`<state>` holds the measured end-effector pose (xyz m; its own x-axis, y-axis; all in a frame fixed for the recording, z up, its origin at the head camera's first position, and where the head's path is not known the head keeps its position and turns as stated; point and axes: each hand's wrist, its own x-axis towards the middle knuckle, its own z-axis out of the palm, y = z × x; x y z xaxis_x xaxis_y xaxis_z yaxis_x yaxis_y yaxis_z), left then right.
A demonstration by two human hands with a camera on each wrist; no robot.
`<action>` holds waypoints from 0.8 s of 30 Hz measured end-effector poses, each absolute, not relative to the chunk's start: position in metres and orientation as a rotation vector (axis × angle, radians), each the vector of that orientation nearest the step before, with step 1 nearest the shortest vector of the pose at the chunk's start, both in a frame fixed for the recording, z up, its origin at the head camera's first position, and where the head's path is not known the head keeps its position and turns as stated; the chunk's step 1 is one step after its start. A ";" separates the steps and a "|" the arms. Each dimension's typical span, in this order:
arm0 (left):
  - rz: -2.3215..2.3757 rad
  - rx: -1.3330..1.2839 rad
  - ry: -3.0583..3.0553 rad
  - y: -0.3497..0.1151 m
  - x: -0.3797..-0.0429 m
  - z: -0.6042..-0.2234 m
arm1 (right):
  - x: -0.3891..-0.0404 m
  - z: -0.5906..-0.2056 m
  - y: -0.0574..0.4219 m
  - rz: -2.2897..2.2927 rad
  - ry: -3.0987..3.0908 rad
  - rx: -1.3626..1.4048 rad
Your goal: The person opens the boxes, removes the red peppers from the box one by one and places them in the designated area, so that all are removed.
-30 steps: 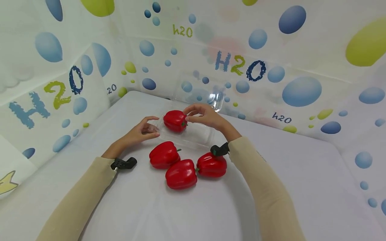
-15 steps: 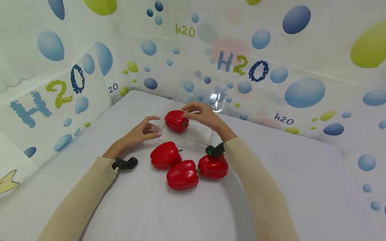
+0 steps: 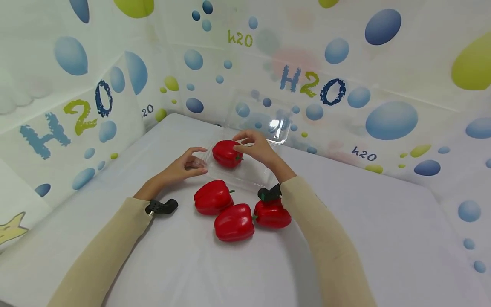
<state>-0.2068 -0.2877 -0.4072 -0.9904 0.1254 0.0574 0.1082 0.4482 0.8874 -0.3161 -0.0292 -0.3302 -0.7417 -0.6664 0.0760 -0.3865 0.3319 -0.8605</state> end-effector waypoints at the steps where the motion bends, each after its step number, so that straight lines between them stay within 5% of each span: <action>1: 1.626 0.219 2.658 -0.286 -0.208 -0.407 | -0.316 -0.331 -0.029 -1.371 2.320 -0.925; 24: 1.613 0.217 2.680 -0.285 -0.206 -0.407 | -0.312 -0.342 -0.043 -1.225 2.326 -0.698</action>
